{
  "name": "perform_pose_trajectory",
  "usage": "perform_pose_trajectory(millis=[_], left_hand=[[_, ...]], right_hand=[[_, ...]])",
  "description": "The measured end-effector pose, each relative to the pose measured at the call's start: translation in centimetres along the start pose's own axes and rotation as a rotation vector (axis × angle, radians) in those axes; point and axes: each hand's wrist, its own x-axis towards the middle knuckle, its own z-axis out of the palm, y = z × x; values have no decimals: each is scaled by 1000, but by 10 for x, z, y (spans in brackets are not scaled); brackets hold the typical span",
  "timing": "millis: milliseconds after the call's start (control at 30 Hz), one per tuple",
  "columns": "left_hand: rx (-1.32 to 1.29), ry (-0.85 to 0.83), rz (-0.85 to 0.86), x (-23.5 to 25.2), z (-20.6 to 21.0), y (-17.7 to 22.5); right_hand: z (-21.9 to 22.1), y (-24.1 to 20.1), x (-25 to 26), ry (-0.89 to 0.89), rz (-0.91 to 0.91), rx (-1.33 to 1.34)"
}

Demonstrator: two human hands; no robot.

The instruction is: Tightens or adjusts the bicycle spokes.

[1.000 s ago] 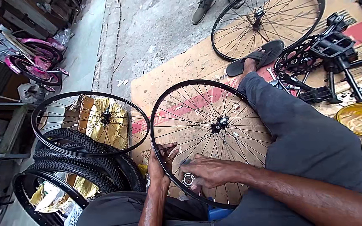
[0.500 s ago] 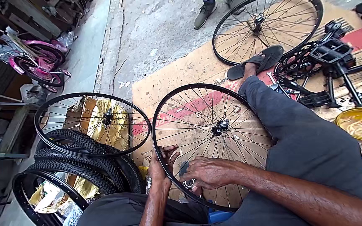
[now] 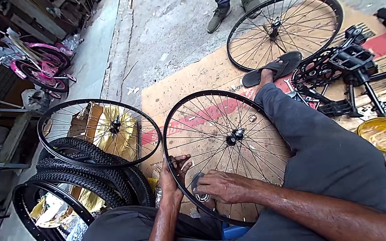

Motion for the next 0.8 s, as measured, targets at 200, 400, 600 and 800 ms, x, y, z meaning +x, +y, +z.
perform_pose_trajectory(millis=[200, 400, 600, 800], left_hand=[[2, 1, -1, -1, -1, 0], [-1, 14, 3, -3, -2, -2], [2, 2, 3, -2, -2, -1], [22, 15, 10, -2, -4, -3]], right_hand=[[-12, -2, 16, -139, 175, 159], [-5, -19, 36, -170, 508, 134], [-12, -1, 11, -57, 183, 194], [-15, -7, 23, -225, 332, 82]])
